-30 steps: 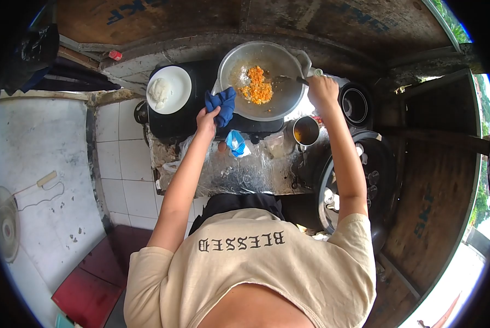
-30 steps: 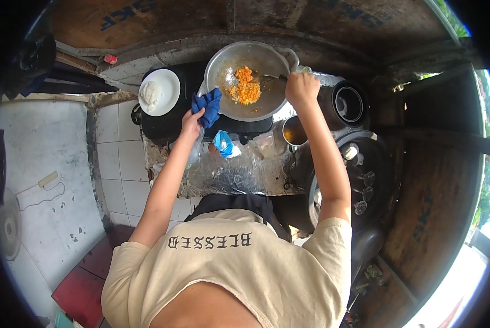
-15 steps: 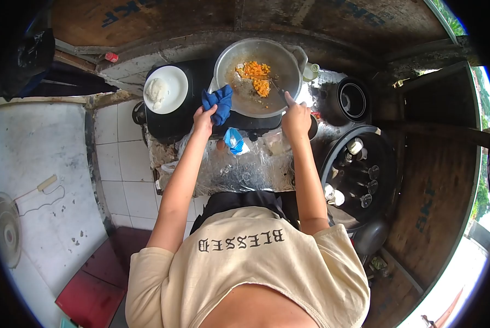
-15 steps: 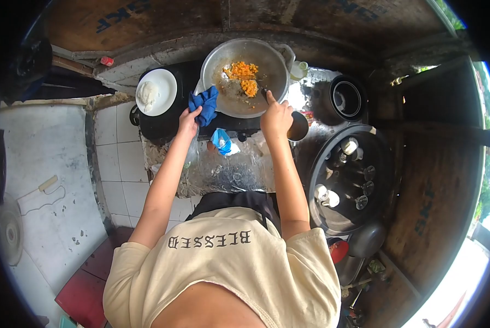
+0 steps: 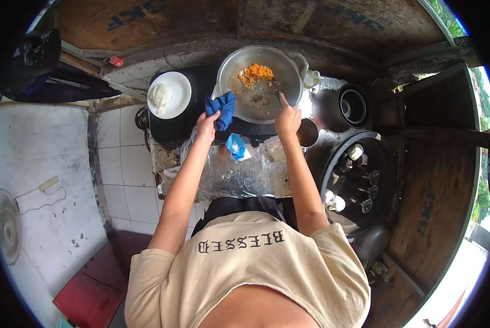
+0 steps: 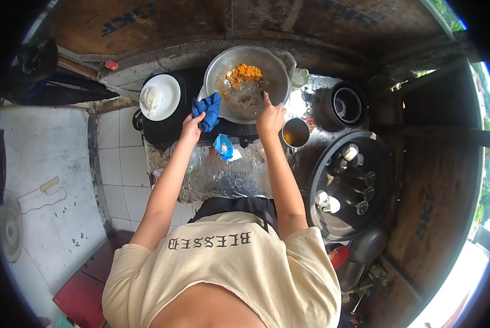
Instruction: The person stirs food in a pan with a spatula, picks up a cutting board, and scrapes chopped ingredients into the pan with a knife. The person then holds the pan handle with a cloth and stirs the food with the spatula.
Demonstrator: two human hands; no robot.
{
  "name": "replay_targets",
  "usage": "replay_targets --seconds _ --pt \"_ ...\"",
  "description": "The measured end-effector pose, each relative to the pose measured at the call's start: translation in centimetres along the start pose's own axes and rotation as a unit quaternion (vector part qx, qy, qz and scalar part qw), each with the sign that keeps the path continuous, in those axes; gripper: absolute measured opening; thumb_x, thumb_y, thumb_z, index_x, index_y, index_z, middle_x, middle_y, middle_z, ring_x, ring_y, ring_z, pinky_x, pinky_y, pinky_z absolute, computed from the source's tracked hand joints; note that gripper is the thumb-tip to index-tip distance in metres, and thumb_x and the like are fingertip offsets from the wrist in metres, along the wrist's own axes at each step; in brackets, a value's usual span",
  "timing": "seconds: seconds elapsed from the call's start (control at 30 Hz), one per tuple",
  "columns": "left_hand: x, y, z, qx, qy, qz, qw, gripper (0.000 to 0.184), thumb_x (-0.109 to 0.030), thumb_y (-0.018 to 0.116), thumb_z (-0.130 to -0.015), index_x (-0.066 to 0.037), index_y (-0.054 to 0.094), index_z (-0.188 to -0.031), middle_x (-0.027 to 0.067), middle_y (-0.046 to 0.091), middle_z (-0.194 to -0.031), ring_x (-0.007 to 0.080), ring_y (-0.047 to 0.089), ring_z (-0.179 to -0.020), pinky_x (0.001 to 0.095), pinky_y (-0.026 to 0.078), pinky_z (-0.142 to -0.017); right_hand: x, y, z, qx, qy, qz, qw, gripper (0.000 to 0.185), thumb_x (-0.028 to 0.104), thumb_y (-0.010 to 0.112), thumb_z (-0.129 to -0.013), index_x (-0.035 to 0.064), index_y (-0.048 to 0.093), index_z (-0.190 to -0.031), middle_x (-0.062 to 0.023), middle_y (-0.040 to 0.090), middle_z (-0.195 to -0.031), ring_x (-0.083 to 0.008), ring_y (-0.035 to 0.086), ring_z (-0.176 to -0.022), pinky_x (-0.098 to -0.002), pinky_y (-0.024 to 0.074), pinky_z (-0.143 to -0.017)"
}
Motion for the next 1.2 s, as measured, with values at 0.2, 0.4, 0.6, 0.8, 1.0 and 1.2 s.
replay_targets --seconds 0.2,0.4,0.6,0.8,1.0,1.2 --pt "0.0 0.8 0.4 0.018 0.004 0.018 1.0 0.027 0.0 0.063 -0.076 0.002 0.054 -0.101 0.0076 0.058 -0.093 0.0168 0.059 -0.081 0.0292 0.049 -0.068 1.0 0.4 -1.9 0.043 0.016 -0.009 0.999 0.05 0.001 0.049 -0.075 0.0255 0.053 -0.118 -0.0193 0.047 -0.097 -0.035 0.05 -0.092 -0.0413 0.0477 -0.071" --pt "-0.2 0.4 0.4 0.013 0.008 0.009 1.0 0.028 -0.001 0.062 -0.077 0.002 0.053 -0.102 0.0084 0.059 -0.094 0.0177 0.059 -0.08 0.0293 0.049 -0.069 -0.1 -0.3 0.6 0.047 -0.008 0.039 0.998 0.049 0.002 0.05 -0.074 0.0254 0.054 -0.117 -0.0185 0.048 -0.094 -0.0355 0.05 -0.09 -0.0399 0.0489 -0.069" --pt "-0.1 0.4 0.5 0.013 0.009 0.004 1.0 0.027 -0.001 0.062 -0.077 0.001 0.053 -0.102 0.0085 0.059 -0.093 0.0177 0.06 -0.08 0.0292 0.05 -0.068 -0.1 -1.7 2.8 0.041 -0.052 0.066 0.996 0.05 0.001 0.05 -0.073 0.0249 0.054 -0.117 -0.0174 0.049 -0.091 -0.0336 0.051 -0.087 -0.0386 0.0491 -0.066" --pt "-0.3 0.7 0.4 0.021 0.003 0.004 1.0 0.025 -0.001 0.061 -0.077 0.001 0.053 -0.101 0.0087 0.059 -0.094 0.0182 0.06 -0.079 0.0286 0.05 -0.068 -0.1 -1.7 3.3 0.054 -0.064 0.06 0.995 0.051 0.0 0.052 -0.072 0.0252 0.054 -0.116 -0.0162 0.049 -0.09 -0.0323 0.051 -0.085 -0.0382 0.0488 -0.065" --pt "-0.3 1.0 0.9 0.027 -0.002 0.014 1.0 0.025 -0.001 0.062 -0.077 0.001 0.053 -0.1 0.0085 0.059 -0.094 0.0183 0.06 -0.079 0.0291 0.05 -0.068 0.4 -1.8 3.6 0.039 -0.072 0.086 0.993 0.049 0.001 0.051 -0.072 0.0257 0.056 -0.114 -0.0159 0.049 -0.089 -0.0323 0.052 -0.084 -0.0381 0.0487 -0.063" --pt "-0.2 0.5 0.4 0.024 0.007 0.011 1.0 0.026 -0.001 0.062 -0.076 0.001 0.053 -0.1 0.0083 0.059 -0.094 0.0186 0.06 -0.08 0.0294 0.05 -0.068 -0.3 -2.4 3.3 0.06 -0.054 0.074 0.994 0.046 0.003 0.051 -0.073 0.0261 0.057 -0.113 -0.0163 0.05 -0.091 -0.0329 0.052 -0.086 -0.0373 0.049 -0.064"
Point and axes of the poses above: each hand's wrist, its own z-axis away from the middle knuckle, its own y-axis out of the palm, x = y × z, the point moved 10 cm from there along -z, towards the middle knuckle
